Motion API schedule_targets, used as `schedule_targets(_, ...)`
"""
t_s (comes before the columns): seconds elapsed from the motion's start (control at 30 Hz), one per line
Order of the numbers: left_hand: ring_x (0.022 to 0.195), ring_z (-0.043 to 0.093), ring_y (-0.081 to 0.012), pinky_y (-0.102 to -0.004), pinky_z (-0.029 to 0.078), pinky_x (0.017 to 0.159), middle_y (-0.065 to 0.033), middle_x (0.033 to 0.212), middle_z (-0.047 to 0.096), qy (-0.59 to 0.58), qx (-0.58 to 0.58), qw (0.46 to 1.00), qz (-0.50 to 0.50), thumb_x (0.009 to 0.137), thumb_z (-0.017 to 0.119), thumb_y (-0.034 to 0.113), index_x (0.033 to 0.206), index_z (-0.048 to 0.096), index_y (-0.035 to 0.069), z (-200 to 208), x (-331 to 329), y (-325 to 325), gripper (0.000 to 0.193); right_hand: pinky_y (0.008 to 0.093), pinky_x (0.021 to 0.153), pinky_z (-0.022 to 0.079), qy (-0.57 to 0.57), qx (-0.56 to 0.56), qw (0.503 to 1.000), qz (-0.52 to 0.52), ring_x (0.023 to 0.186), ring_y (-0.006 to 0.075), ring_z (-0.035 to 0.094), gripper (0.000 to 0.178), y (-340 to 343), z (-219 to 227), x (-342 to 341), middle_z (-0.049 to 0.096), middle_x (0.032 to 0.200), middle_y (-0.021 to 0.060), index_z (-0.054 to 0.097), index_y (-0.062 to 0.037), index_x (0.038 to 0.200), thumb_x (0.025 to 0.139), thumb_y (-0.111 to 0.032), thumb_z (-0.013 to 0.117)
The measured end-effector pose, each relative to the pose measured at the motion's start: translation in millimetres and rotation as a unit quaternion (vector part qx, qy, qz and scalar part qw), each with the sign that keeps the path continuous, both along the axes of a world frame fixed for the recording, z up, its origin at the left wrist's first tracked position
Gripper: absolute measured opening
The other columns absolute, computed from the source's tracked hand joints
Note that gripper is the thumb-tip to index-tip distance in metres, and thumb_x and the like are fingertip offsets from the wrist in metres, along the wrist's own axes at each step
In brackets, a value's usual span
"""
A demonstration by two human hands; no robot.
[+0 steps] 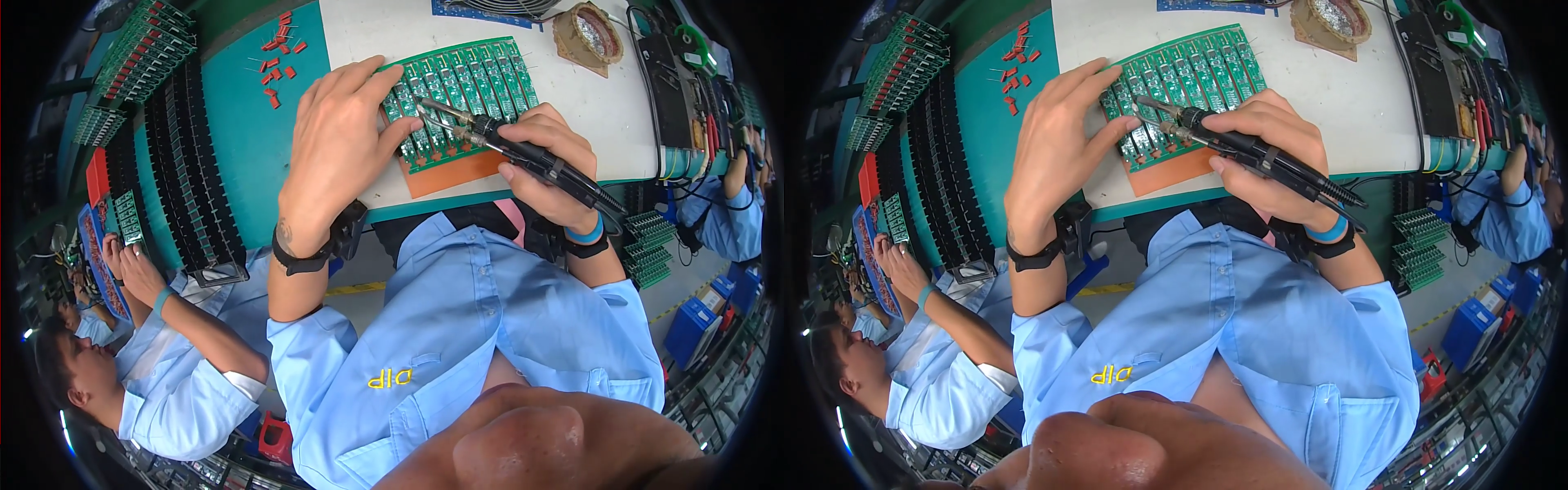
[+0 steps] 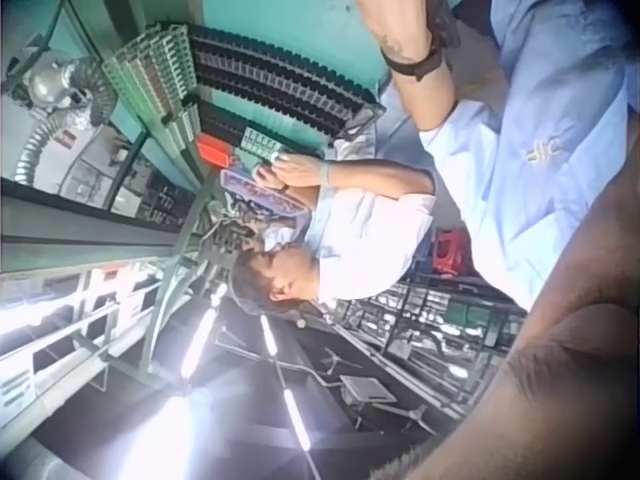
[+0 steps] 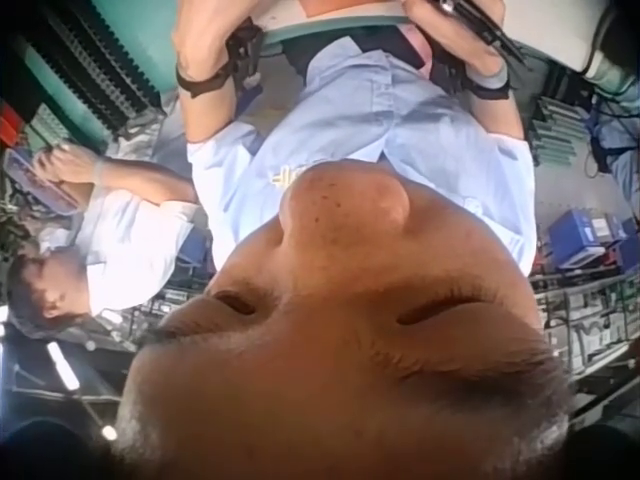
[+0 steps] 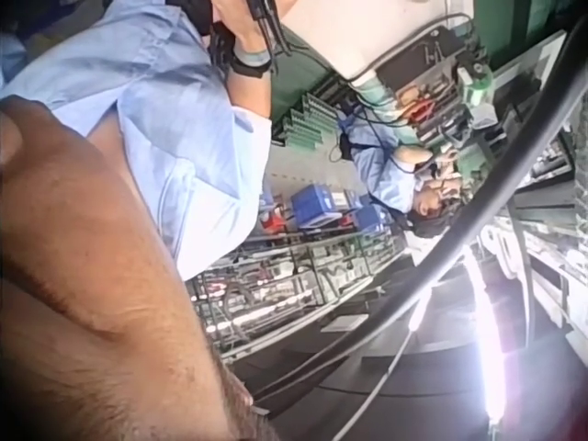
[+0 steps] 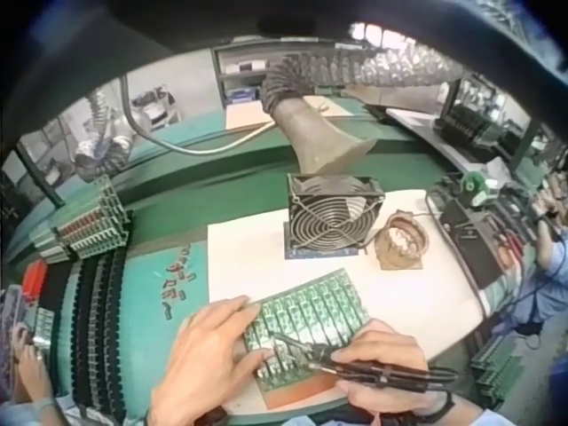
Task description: The person solders components onto a circuit board, briefly flips it over to press it against a metal plate, and then continues soldering the remaining components.
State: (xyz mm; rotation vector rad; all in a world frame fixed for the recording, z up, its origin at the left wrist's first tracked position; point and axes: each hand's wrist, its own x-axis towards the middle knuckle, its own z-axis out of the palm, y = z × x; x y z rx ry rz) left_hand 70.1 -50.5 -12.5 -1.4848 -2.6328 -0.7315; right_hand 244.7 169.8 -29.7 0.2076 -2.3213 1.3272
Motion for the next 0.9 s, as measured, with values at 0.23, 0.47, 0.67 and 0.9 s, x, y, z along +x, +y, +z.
schedule_targets(0.23,0.124,0.063,-0.0377,-0.0457,0.052,0.103,-0.018,0.137,0.067,-0.007,-0.002,1.0,0.006,0.08,0.088,0.024,0.129,0.072,0.004,-0.3,0.0,-0.6,0.055,0.0353,0.08,0.052,-0.015,0.005,1.0,-0.008,0.089,0.0258,0.064,0.039,-2.0,-0.6,-3.4,0.07,0.091,0.0146,0.072,0.0064,0.112,0.075,0.0,0.08)
schedule_targets(0.47,0.125,0.062,-0.0366,-0.0464,0.05,0.104,-0.0168,0.137,0.067,-0.019,0.002,1.0,0.009,0.08,0.088,0.024,0.128,0.073,0.005,-2.1,-0.5,-0.4,0.054,0.0355,0.08,0.052,-0.018,0.016,1.0,-0.003,0.089,0.0259,0.065,0.04,-0.5,0.3,-4.5,0.07,0.091,0.0149,0.072,0.0061,0.113,0.074,0.001,0.08)
schedule_targets(0.67,0.126,0.06,-0.035,-0.0477,0.047,0.105,-0.0149,0.136,0.068,-0.031,0.01,0.999,0.012,0.079,0.088,0.024,0.125,0.074,0.006,-4.5,0.2,0.4,0.052,0.0364,0.08,0.052,-0.011,0.014,1.0,0.002,0.089,0.0263,0.065,0.041,1.2,-1.7,-3.8,0.07,0.092,0.0151,0.071,0.0059,0.114,0.074,0.001,0.08)
schedule_targets(0.9,0.126,0.06,-0.035,-0.0479,0.047,0.105,-0.015,0.136,0.068,-0.033,0.021,0.999,0.011,0.077,0.089,0.025,0.125,0.074,0.005,-7.7,-0.8,-0.2,0.054,0.037,0.08,0.051,-0.012,-0.008,1.0,-0.007,0.089,0.0269,0.064,0.04,2.4,-0.4,0.8,0.069,0.091,0.0153,0.07,0.0065,0.114,0.075,0.001,0.079)
